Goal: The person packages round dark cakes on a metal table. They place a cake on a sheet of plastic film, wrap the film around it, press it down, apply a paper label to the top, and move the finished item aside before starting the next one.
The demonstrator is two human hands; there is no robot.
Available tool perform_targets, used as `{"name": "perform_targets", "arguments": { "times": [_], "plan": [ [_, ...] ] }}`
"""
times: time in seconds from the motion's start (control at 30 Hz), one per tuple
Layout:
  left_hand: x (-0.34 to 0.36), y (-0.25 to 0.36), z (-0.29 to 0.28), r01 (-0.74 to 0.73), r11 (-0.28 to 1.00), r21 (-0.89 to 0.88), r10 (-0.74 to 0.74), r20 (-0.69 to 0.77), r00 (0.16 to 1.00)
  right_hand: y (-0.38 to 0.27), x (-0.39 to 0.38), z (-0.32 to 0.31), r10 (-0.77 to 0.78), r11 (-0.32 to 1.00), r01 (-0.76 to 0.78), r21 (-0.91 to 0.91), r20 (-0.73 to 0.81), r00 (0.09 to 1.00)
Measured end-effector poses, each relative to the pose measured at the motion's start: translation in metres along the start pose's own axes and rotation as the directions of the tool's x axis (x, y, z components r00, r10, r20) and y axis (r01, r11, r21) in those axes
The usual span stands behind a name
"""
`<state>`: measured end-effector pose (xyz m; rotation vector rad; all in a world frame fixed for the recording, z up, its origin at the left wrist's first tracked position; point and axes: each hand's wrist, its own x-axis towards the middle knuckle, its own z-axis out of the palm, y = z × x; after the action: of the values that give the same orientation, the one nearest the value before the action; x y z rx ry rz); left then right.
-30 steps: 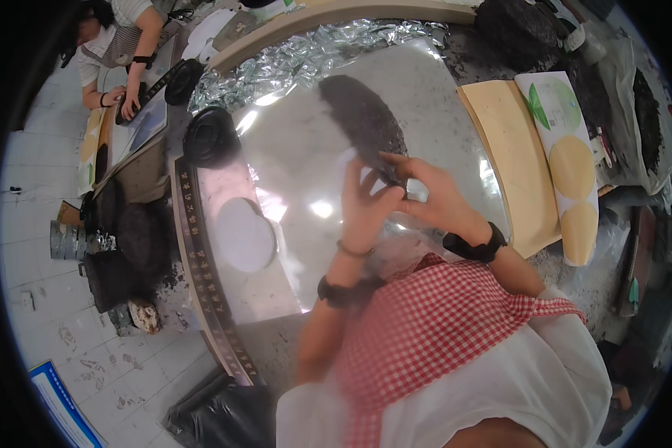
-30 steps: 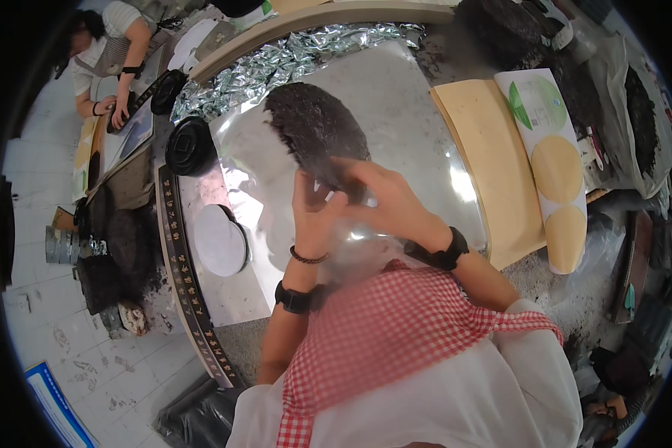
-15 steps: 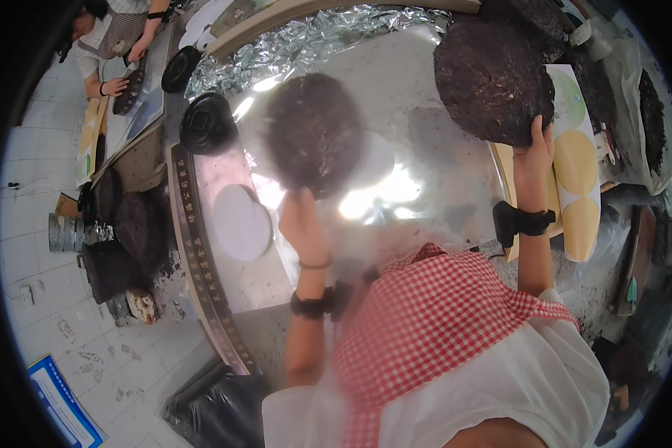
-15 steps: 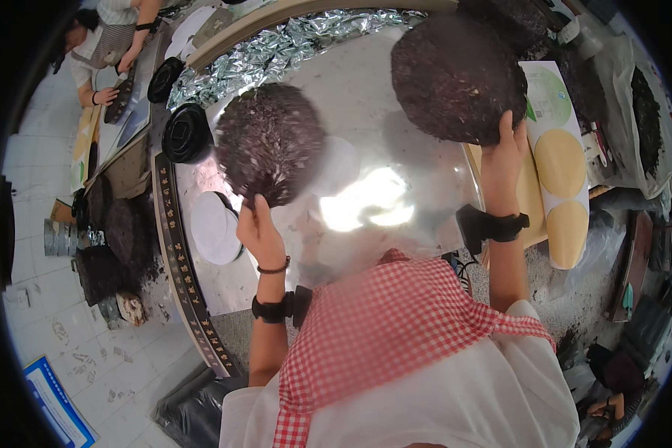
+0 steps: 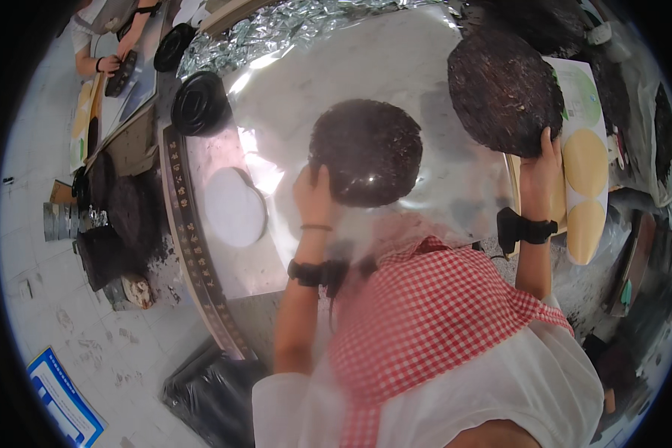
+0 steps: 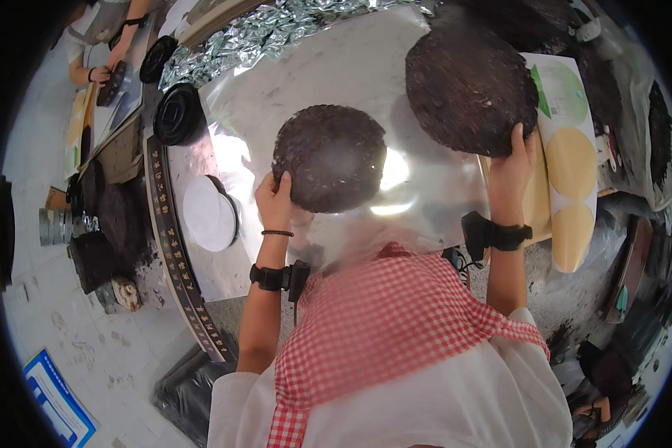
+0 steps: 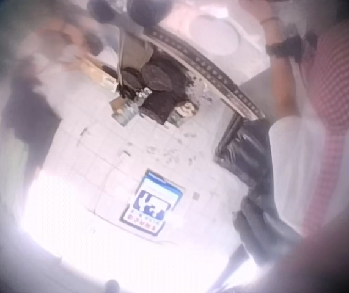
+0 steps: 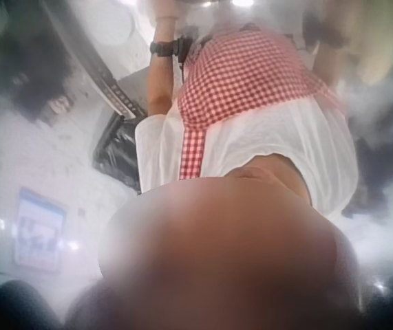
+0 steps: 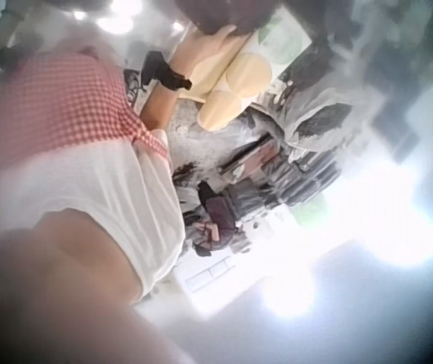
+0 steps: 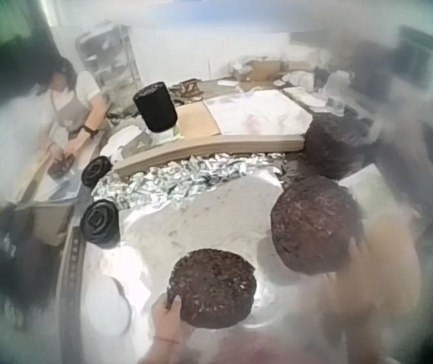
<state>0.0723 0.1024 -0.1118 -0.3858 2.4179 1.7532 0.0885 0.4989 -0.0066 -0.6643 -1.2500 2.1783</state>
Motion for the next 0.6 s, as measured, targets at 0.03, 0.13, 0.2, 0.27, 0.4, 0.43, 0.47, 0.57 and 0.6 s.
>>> {"name": "perform_targets", "arguments": {
  "times": [0.03, 0.13, 0.2, 0.27, 0.4, 0.43, 0.47, 0.57, 0.6],
  "plan": [
    [-0.005, 0.013, -0.002, -0.116, 0.963, 0.245, 0.164, -0.185, 0.969, -0.001, 0.001, -0.006, 0.006, 0.998, -0.006, -0.068, 0.005, 1.0],
    [-0.006, 0.059, -0.053, -0.316, 0.73, 0.606, 0.501, -0.161, 0.85, -0.021, -0.001, -0.024, 0.005, 0.975, 0.0, -0.224, 0.023, 1.0],
    [0.019, 0.084, -0.117, -0.414, 0.669, 0.617, 0.466, 0.086, 0.881, -0.026, -0.001, -0.025, 0.005, 0.953, 0.013, -0.302, 0.056, 0.998],
    [0.07, 0.108, -0.165, -0.525, 0.57, 0.632, 0.623, 0.084, 0.778, -0.029, -0.005, -0.018, -0.171, 0.789, 0.249, -0.562, 0.188, 0.967],
    [0.17, 0.103, -0.229, -0.548, 0.31, 0.777, 0.678, 0.223, 0.7, -0.046, -0.026, 0.045, 0.077, 0.986, -0.073, -0.147, 0.018, 0.997],
    [0.179, 0.109, -0.229, -0.477, 0.302, 0.826, 0.587, 0.233, 0.775, -0.041, -0.022, 0.03, -0.082, 0.893, 0.127, -0.431, 0.123, 0.989],
    [0.187, 0.115, -0.229, -0.404, 0.281, 0.87, 0.489, 0.232, 0.841, -0.042, -0.023, 0.017, -0.095, 0.891, 0.138, -0.432, 0.121, 0.988],
    [0.213, 0.102, -0.253, -0.531, 0.445, 0.721, 0.45, 0.332, 0.829, -0.043, -0.029, 0.009, -0.272, 0.183, 0.392, -0.902, 0.337, 0.902],
    [0.216, 0.098, -0.253, -0.527, 0.452, 0.72, 0.44, 0.333, 0.834, -0.046, -0.029, 0.01, -0.285, 0.028, 0.401, -0.916, 0.377, 0.881]
  ]
}}
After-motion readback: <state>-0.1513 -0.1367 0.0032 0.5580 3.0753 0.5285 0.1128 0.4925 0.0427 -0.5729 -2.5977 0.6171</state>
